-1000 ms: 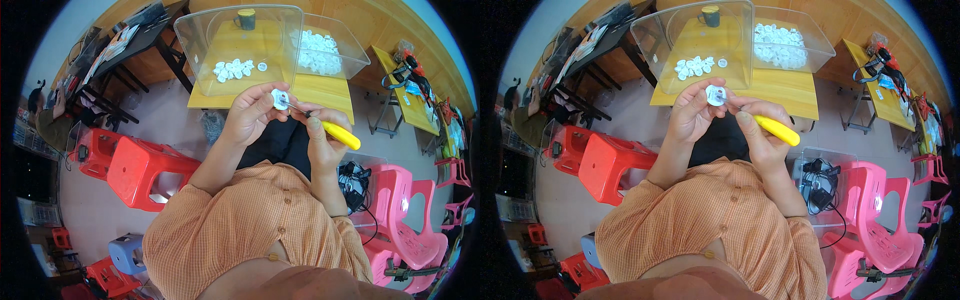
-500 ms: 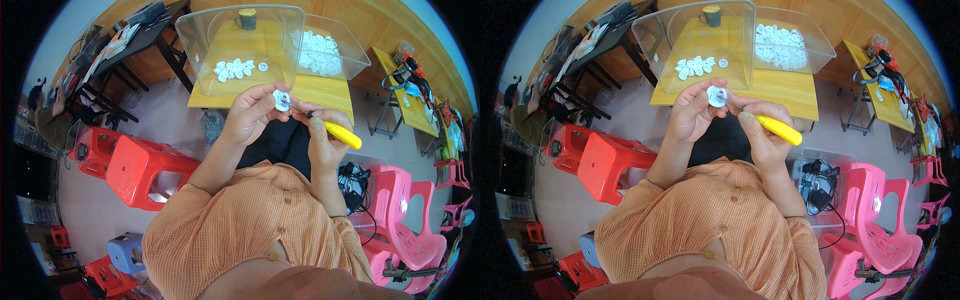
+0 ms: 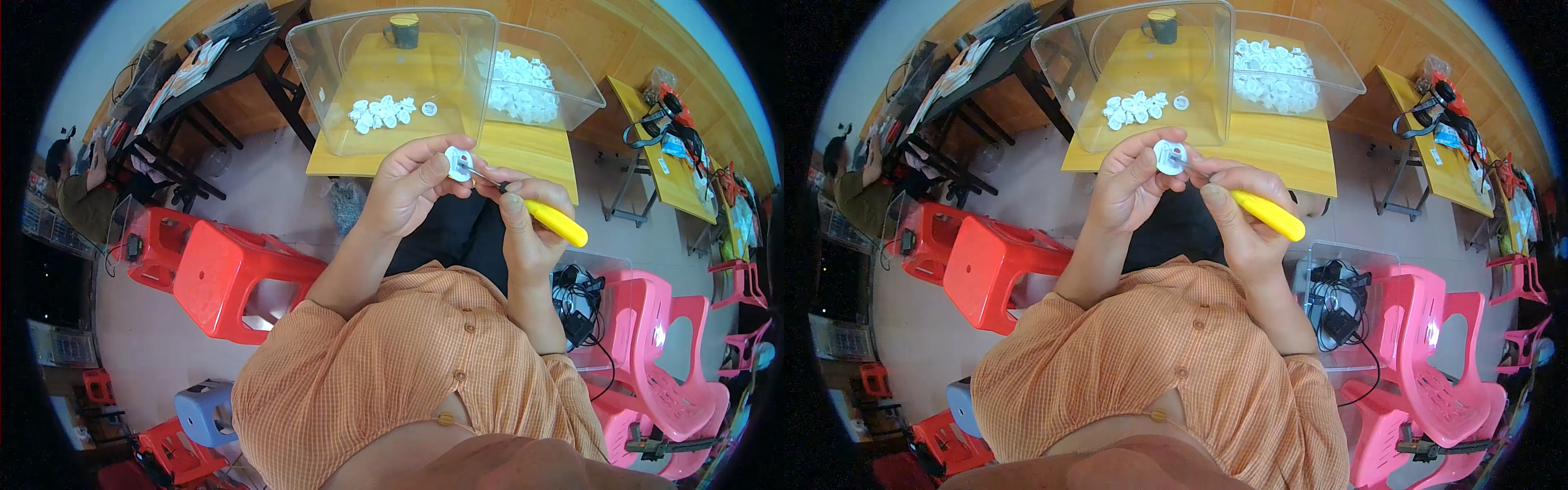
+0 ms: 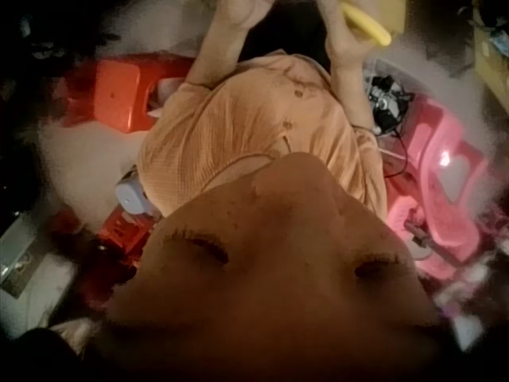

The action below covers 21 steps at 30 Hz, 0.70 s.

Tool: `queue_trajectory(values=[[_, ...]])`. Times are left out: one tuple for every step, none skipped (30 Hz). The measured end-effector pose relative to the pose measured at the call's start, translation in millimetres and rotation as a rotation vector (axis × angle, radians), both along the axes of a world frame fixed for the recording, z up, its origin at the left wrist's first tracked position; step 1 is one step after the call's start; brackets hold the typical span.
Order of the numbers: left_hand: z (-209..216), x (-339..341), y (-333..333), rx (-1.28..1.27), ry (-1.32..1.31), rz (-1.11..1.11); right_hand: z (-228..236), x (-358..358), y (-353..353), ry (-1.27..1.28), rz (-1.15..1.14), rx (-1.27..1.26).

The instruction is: The person scrapes excess material from small plastic parts using a hand tool.

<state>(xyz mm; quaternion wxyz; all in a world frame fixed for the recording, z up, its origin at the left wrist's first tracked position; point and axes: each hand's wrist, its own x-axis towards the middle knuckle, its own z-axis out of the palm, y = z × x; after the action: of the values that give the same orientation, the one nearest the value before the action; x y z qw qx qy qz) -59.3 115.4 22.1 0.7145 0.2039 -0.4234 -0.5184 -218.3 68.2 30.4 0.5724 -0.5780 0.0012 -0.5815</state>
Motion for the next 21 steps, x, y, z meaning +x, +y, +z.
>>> queue_trajectory(values=[[0.2, -0.1, 0.0, 0.001, 0.000, 0.000, -0.2, -0.3, -0.5, 0.000, 0.000, 0.001], [0.7, -0.2, 0.1, 0.003, -0.005, 0.004, -0.3, -0.6, -0.9, 0.004, -0.002, -0.001], [1.0, 0.0, 0.4, 0.005, -0.010, 0.009, -0.2, -0.5, -0.9, 0.009, -0.002, -0.004], [0.8, 0.2, 0.5, 0.006, -0.010, 0.009, 0.5, 0.1, 0.0, 0.009, -0.002, -0.004], [0.5, 0.6, 0.6, -0.003, -0.014, 0.007, 1.6, 0.9, 1.6, 0.009, -0.013, 0.012], [0.3, 0.7, 0.7, -0.012, -0.019, 0.004, 2.2, 1.3, 2.4, 0.008, -0.024, 0.028], [0.3, 0.9, 0.8, -0.012, -0.018, 0.005, 2.1, 1.2, 2.5, 0.009, -0.024, 0.028], [0.3, 1.1, 1.0, -0.022, -0.026, 0.004, 1.9, 1.1, 2.5, 0.011, -0.026, 0.029], [0.3, 1.3, 0.8, -0.032, -0.033, 0.002, 1.5, 1.0, 2.3, 0.013, -0.028, 0.029], [1.0, 0.9, 0.9, -0.032, -0.033, 0.002, 1.1, 0.6, 1.7, 0.013, -0.029, 0.030], [2.2, 0.1, 1.2, -0.029, -0.015, -0.006, 0.5, -0.2, 0.9, 0.006, -0.013, 0.030], [3.0, -0.4, 1.5, -0.026, 0.004, -0.013, 0.2, -0.9, 0.5, 0.000, 0.003, 0.031], [2.7, -0.2, 1.1, -0.026, 0.004, -0.014, 0.0, -1.1, 0.0, -0.001, 0.003, 0.032], [2.2, 0.3, 0.2, -0.021, 0.008, -0.025, -0.1, -1.1, -0.7, -0.009, 0.019, 0.036], [1.6, 0.8, -0.5, -0.016, 0.013, -0.036, -0.2, -1.0, -1.1, -0.018, 0.035, 0.040], [1.2, 1.1, -0.6, -0.015, 0.013, -0.036, 0.4, -1.0, -0.7, -0.018, 0.035, 0.040], [0.8, 1.5, -0.7, -0.024, 0.008, -0.037, 1.7, -1.1, 0.0, -0.026, 0.046, 0.071], [0.5, 1.8, -0.7, -0.033, 0.003, -0.038, 2.7, -1.1, 0.3, -0.034, 0.057, 0.103], [-0.1, 2.1, -0.5, -0.033, 0.003, -0.038, 3.1, -1.2, 0.3, -0.034, 0.058, 0.102], [-0.9, 2.4, -0.4, -0.036, -0.016, -0.025, 3.4, -1.3, 0.1, -0.021, 0.048, 0.100], [-1.3, 2.6, -0.1, -0.039, -0.034, -0.012, 3.6, -1.3, 0.2, -0.009, 0.037, 0.098]])
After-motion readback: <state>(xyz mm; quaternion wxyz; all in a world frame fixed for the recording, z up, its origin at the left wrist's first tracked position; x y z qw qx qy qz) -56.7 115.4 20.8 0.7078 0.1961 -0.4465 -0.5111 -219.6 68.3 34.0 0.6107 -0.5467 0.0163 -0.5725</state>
